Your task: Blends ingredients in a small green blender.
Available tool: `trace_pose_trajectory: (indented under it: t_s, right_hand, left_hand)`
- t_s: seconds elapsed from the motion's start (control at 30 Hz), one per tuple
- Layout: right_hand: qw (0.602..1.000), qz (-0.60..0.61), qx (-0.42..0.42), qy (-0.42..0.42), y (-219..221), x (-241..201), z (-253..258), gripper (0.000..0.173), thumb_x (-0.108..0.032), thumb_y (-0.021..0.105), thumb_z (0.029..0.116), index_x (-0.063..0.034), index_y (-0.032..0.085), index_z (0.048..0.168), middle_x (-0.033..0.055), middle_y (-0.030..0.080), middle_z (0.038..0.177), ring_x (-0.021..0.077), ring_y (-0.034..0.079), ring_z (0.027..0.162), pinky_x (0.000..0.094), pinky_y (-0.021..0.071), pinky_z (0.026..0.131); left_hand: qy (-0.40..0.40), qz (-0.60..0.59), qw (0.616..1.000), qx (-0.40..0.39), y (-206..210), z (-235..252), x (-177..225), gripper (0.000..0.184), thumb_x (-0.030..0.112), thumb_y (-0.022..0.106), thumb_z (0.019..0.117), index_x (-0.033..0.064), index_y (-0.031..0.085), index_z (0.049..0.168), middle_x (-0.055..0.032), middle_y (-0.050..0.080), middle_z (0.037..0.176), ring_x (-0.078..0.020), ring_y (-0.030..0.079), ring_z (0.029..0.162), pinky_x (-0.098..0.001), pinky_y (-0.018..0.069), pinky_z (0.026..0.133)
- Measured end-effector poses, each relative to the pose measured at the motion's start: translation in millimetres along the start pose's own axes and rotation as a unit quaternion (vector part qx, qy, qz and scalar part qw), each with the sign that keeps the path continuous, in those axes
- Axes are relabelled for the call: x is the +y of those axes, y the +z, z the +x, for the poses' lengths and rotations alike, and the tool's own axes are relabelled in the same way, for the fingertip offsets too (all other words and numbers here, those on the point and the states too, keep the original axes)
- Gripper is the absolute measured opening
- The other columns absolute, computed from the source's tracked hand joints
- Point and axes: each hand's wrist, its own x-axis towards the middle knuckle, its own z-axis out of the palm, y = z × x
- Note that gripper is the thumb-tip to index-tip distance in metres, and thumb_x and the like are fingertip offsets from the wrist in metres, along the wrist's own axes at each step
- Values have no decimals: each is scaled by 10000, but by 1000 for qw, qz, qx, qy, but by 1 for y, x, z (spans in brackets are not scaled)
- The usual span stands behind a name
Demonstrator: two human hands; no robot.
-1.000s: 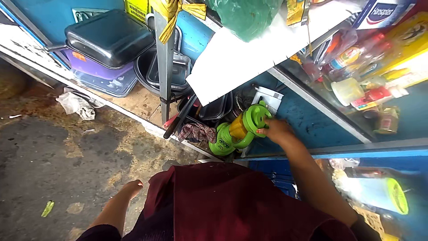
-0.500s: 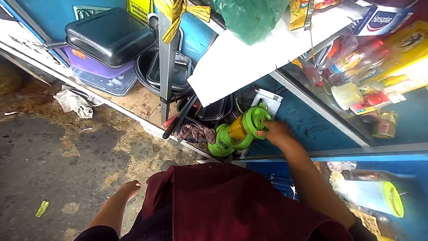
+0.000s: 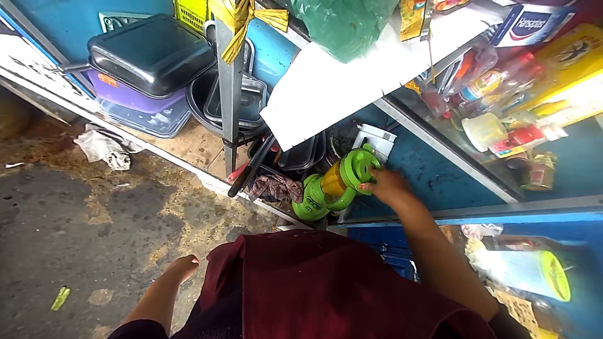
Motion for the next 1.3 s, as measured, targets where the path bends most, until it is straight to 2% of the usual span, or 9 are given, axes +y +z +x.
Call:
trace_pose_trajectory:
  t_s: [0.33,0.7,0.83,1.13,1.3]
  right_hand:
    - [1000,1,5,3,2,0,1,753,-474,689,979,-82,438,1571,219,499,1536,459,435,1423,619,391,1124]
    - [1000,-3,12,1,3,0,0,752,-471,686,980,-87,433,1575,221,492,1541,452,436,1424,618,393,1124]
    - [1000,11,16,-6,3,1,-1,748,-455,694,981,-71,437,1569,247,475,1546,477,431,1419,642,395,1112]
    - [1000,6,17,-2,4,2,-1,769,-463,692,979,-81,412,1585,243,471,1550,470,431,1421,635,399,1110]
    - [1000,1,14,-2,4,1,-1,767,-468,680,986,-83,404,1589,236,470,1554,468,427,1426,630,391,1119]
  left_hand:
    - [2,-5,1000,-1,2,3,-4,354,246,537,1055,46,645,1326,-241,651,1317,-409,603,1267,-605,436,1083]
    - [-2,5,1000,1,4,0,-3,356,240,526,1057,42,643,1329,-245,648,1321,-409,594,1280,-610,423,1090]
    - [8,5,1000,2,5,1,-6,359,250,531,1054,46,650,1324,-249,649,1317,-416,595,1276,-620,428,1086]
    - [4,7,1000,-4,7,2,-5,371,257,522,1061,52,630,1350,-245,645,1327,-412,601,1270,-612,429,1086]
    - [5,4,1000,-1,5,-1,-2,360,251,529,1059,38,643,1326,-246,653,1310,-412,603,1266,-606,432,1085]
